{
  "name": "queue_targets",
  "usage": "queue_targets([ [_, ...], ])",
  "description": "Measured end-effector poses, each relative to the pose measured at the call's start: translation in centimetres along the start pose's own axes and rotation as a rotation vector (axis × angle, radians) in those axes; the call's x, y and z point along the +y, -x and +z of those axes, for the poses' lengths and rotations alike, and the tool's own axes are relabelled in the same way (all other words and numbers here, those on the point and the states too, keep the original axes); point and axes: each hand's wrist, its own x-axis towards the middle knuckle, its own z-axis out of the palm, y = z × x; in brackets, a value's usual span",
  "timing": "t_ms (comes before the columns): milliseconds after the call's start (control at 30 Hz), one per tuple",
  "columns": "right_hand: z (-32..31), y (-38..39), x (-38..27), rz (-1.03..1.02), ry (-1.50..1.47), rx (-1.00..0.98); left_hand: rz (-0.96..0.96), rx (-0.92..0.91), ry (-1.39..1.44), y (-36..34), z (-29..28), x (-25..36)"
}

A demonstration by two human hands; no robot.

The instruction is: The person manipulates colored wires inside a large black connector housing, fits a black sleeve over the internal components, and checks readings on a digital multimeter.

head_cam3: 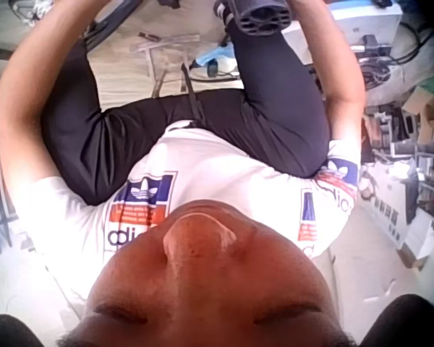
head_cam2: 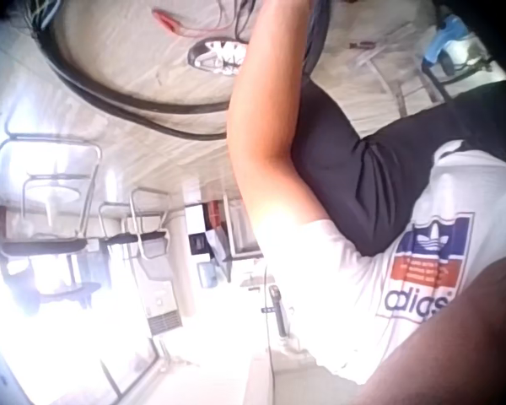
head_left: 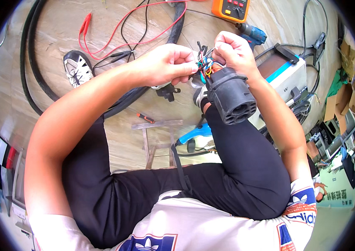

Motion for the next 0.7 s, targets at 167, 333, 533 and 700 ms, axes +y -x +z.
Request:
queue_targets([
  [167, 0.1, -0.1, 0.0, -0.026, 0.028, 0.005, -0.005, 0.029, 0.017, 0.1, 0.4, 0.1],
  [333, 0.0, -0.3, 0.0, -0.035, 0.07, 0.005, 0.002, 0.047, 0.036, 0.0, 0.5, -0.2],
  [533, 0.1, -0.8, 0.2, -0.05, 0.061, -0.018, 0.025, 0.035, 0.022, -0.1, 0.0, -0.3],
  [700, 0.0, -0.2, 0.1, -0.007, 0.011, -0.023, 0.062, -0.012, -0.061, -0.5, 0.1, -0.5],
])
